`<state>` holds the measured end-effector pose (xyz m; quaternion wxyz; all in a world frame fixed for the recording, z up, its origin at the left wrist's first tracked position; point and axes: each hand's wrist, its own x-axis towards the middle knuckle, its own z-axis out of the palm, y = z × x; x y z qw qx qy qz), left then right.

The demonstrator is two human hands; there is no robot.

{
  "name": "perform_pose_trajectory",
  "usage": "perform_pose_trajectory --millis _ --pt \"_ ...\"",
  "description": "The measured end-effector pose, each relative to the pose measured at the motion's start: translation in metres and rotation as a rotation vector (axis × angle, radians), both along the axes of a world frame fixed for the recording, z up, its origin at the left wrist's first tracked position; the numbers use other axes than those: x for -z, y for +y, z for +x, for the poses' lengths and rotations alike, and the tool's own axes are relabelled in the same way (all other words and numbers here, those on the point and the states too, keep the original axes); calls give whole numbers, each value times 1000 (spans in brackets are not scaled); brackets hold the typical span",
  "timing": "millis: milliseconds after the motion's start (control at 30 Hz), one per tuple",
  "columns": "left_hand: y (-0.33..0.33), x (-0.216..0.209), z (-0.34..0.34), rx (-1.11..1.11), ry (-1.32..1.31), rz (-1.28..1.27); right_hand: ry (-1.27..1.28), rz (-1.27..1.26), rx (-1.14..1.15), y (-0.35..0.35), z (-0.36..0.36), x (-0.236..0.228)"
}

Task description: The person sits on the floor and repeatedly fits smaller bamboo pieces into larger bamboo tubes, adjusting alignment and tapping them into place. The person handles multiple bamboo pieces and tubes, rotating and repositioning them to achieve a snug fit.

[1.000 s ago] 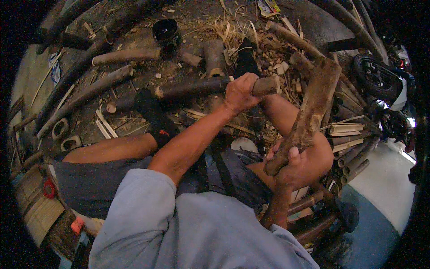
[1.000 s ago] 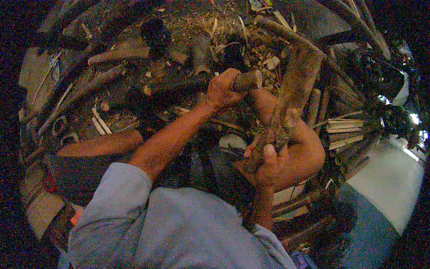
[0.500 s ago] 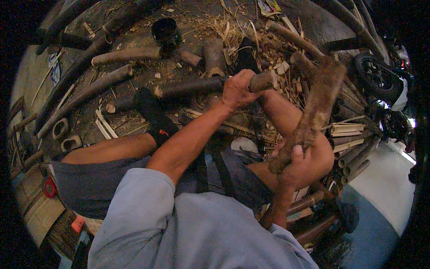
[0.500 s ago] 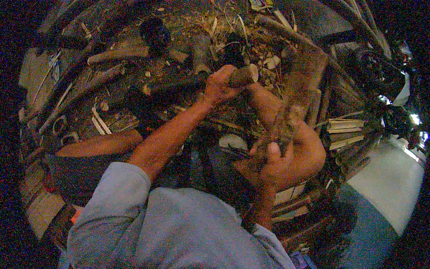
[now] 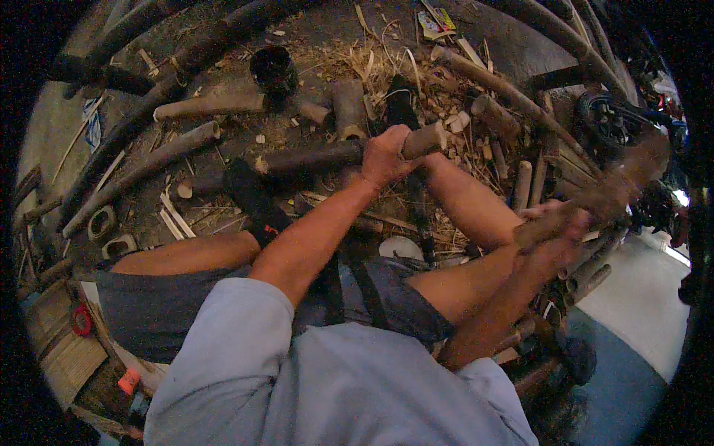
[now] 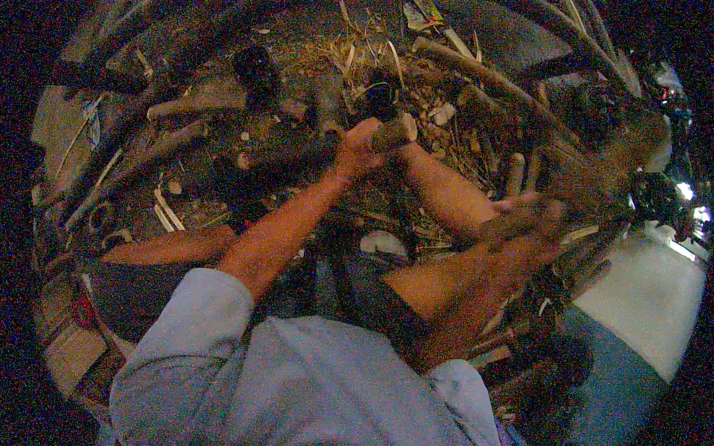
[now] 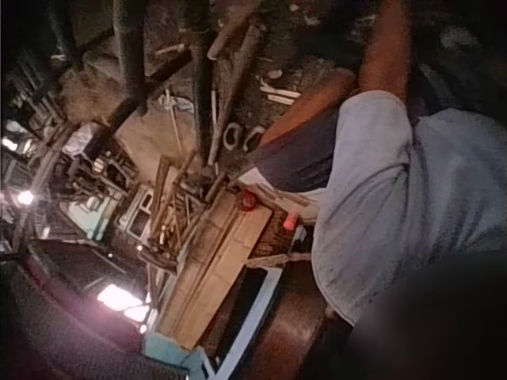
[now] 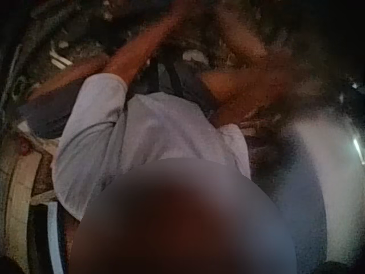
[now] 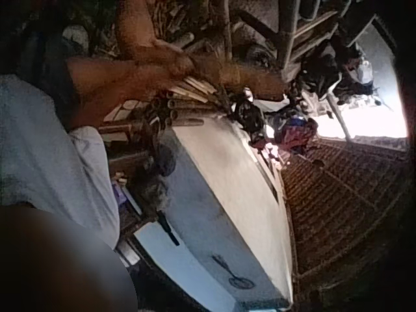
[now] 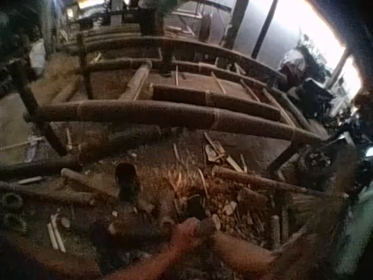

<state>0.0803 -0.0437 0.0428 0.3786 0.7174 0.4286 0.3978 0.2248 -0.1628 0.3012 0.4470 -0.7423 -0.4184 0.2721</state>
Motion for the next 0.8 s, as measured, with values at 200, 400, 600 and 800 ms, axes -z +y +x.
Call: perform_pose_trajectory --millis 200,400,600,800 --pt "6 -1 -8 43 -17 64 52 -455 -38 1 -35 50" --pt "1 7 -9 -31 17 31 106 -184 -67 -31 -17 116" --pt "6 16 -4 -77 -23 107 67 5 16 12 -10 5" --pt "-3 5 -9 -62 -69 90 -194 -369 -45 18 -66 84"
